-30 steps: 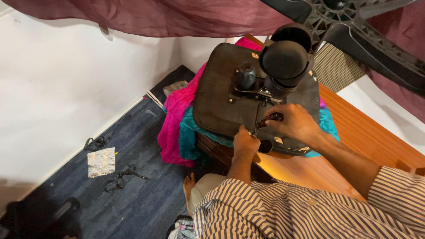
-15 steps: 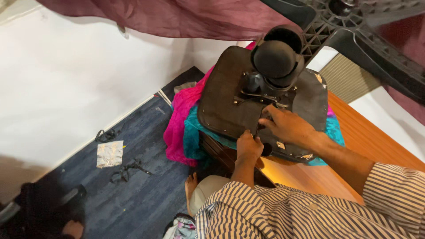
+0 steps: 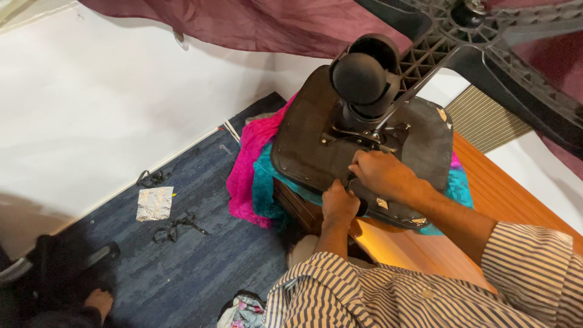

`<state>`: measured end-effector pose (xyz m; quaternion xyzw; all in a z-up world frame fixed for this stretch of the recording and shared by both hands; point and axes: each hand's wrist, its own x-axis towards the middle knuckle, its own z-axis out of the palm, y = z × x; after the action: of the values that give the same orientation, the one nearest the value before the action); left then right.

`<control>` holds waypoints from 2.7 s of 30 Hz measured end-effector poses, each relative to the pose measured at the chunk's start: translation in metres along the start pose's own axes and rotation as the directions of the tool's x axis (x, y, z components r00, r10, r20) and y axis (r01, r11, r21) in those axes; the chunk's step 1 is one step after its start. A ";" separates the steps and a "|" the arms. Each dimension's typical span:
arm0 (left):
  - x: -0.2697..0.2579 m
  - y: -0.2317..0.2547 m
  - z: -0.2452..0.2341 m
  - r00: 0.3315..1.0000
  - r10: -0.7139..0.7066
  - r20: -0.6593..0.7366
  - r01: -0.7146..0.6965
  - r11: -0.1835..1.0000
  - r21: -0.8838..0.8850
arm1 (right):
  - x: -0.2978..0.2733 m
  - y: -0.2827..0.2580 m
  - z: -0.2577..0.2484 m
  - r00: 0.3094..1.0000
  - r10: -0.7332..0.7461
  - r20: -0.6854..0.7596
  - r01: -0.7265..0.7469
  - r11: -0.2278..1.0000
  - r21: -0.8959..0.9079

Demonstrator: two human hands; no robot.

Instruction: The person uses a screwdriver to tighten screws on the underside of an overturned office chair. They work on multiple screw locations around the chair base while it rests on a wooden table.

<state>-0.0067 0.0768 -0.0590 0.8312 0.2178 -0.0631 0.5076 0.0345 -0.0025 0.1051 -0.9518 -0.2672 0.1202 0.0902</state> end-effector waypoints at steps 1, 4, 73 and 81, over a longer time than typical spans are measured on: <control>0.000 -0.001 -0.001 1.000 -0.014 0.015 0.014 1.000 -0.007 | 0.000 0.000 0.001 1.000 0.015 0.014 -0.015 1.000 0.008; 0.004 -0.003 0.000 0.998 -0.040 0.040 0.040 0.999 -0.008 | 0.002 0.003 0.004 0.999 0.031 0.033 -0.032 0.999 0.030; -0.011 0.063 -0.093 0.954 0.293 0.068 -0.288 0.955 -0.071 | -0.018 -0.015 -0.023 0.966 0.215 -0.142 -0.188 0.966 0.180; -0.011 0.054 -0.089 0.882 0.465 0.071 -0.452 0.880 -0.145 | -0.013 -0.017 -0.031 0.996 0.054 -0.065 -0.039 0.977 0.209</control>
<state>-0.0041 0.1300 0.0307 0.8216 -0.0087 0.0294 0.5693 0.0242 0.0022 0.1411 -0.9469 -0.2274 0.1158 0.1957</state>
